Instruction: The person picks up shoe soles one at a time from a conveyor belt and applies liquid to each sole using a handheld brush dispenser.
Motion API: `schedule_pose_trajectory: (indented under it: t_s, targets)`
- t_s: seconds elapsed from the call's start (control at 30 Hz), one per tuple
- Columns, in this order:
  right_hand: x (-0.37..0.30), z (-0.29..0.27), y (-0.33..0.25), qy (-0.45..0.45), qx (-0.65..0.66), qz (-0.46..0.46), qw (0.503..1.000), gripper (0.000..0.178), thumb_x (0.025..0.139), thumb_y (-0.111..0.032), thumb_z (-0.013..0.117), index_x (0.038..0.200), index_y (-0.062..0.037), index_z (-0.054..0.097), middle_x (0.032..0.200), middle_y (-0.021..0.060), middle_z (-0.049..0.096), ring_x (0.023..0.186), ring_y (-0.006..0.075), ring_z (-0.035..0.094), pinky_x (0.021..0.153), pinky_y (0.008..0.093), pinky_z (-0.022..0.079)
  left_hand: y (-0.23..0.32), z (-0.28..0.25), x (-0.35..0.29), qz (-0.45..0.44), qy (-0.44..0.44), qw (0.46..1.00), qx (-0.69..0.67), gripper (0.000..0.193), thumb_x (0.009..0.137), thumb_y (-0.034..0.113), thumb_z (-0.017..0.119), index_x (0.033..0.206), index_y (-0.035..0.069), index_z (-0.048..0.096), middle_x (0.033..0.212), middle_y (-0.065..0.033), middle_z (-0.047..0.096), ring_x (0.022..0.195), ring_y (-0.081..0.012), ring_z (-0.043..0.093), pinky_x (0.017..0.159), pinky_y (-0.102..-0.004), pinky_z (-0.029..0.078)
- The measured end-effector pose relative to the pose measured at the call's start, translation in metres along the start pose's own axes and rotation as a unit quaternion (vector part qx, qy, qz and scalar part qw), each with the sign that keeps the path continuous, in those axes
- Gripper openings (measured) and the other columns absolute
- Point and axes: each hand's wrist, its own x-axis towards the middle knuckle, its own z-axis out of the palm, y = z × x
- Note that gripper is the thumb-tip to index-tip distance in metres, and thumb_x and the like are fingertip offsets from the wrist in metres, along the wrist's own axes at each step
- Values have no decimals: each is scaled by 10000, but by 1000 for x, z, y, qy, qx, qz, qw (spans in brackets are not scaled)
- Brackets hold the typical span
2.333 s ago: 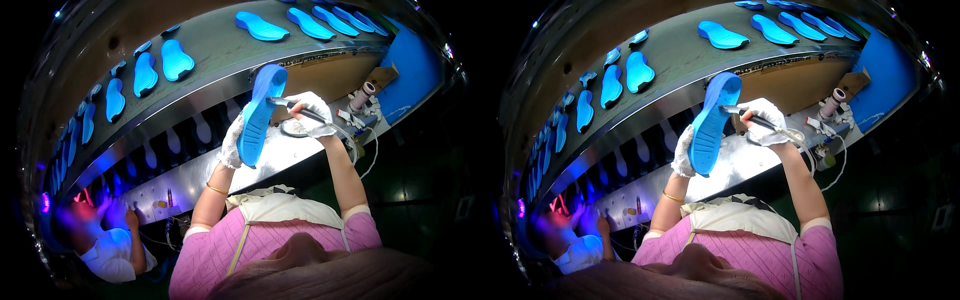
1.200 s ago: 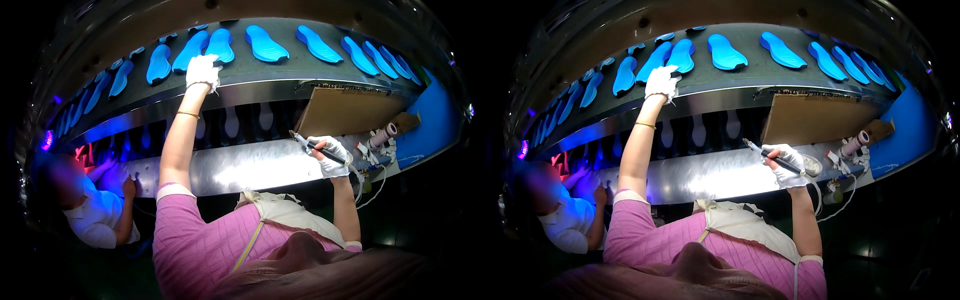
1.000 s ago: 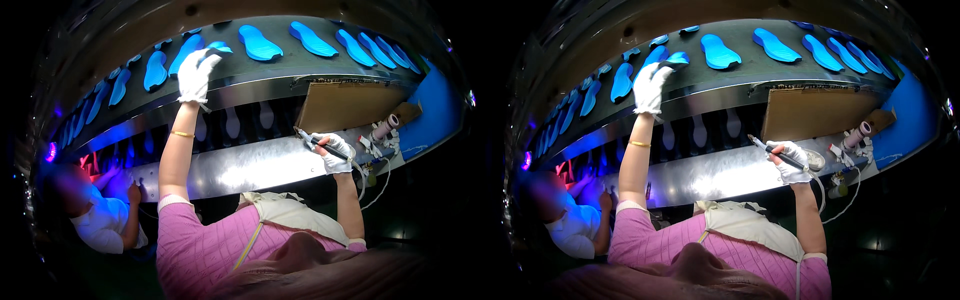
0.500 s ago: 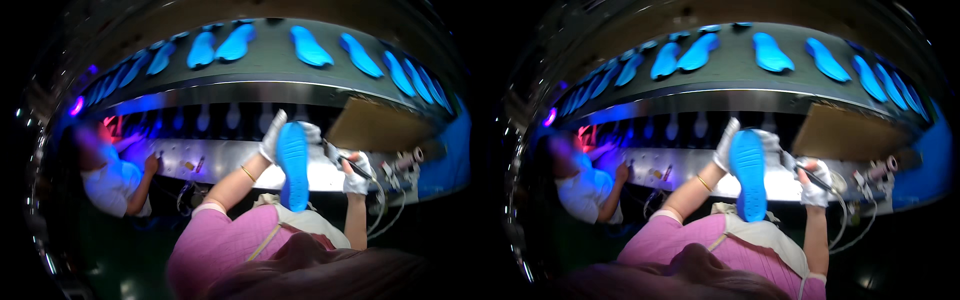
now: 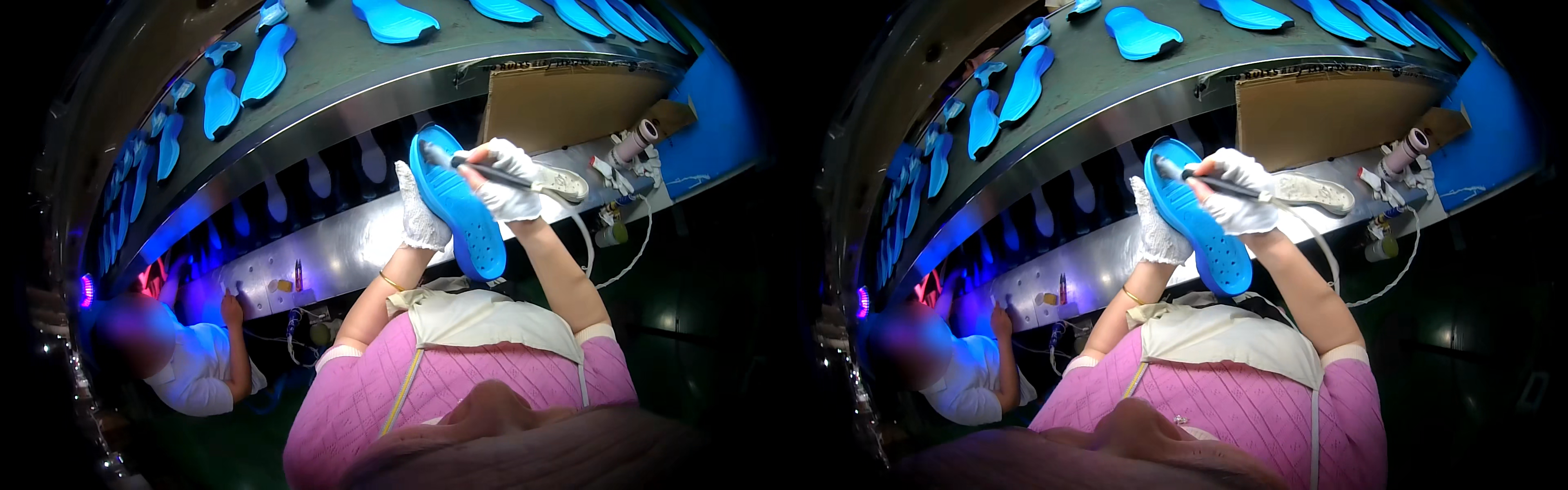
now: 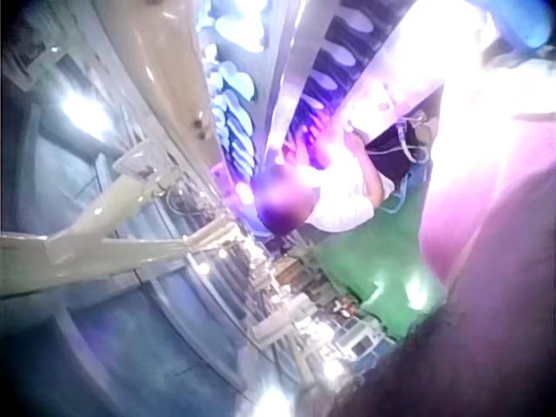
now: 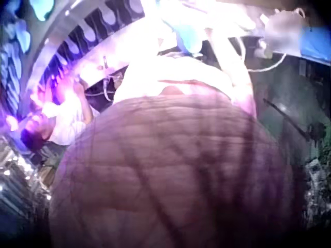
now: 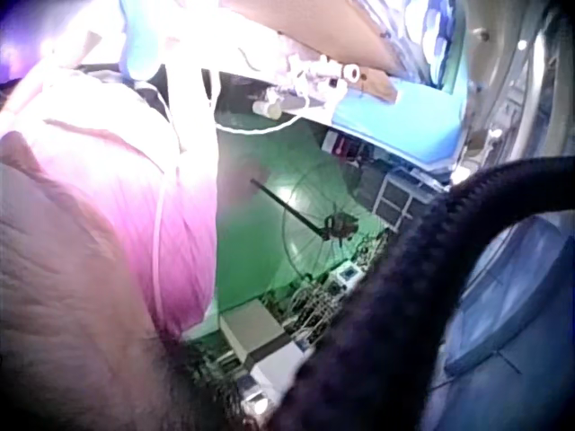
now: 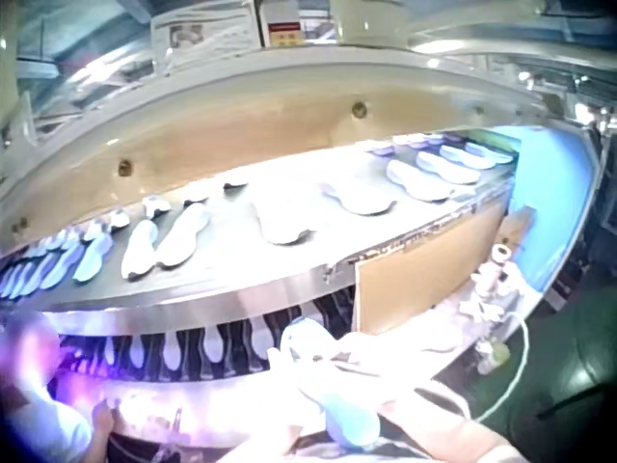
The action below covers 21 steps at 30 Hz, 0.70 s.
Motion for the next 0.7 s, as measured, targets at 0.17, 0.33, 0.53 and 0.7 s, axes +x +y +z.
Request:
schedule_pose_trajectory:
  t_s: [0.17,0.33,0.53,0.7]
  targets:
    - [-7,-10,4,37,106,96,989,153,756,2,676,869,-41,582,731,30,621,615,75,581,581,223,482,5,6,-10,26,-18,999,-3,810,806,737,372,1288,91,449,1204,-132,544,1075,-297,542,964,-424,431]
    - [-20,-1,-4,-32,-30,-58,997,188,703,20,692,861,-41,613,772,77,588,684,177,583,632,276,472,13,-1,-7,10,-21,999,34,781,820,714,383,1281,88,457,1208,-148,545,1062,-301,552,952,-435,440]
    - [-37,-8,-4,-46,-30,-62,997,147,745,26,662,864,-28,595,760,63,598,659,129,570,627,249,470,23,4,-11,-24,-52,997,54,897,788,754,371,1327,38,398,1240,-216,513,1081,-376,542,952,-483,436]
    - [-63,-10,-13,-95,154,187,966,102,774,-2,659,850,-42,604,775,46,615,675,122,578,623,257,476,28,-1,-21,-63,-64,991,103,891,804,755,328,1294,18,435,1206,-193,542,1065,-338,557,938,-465,447]
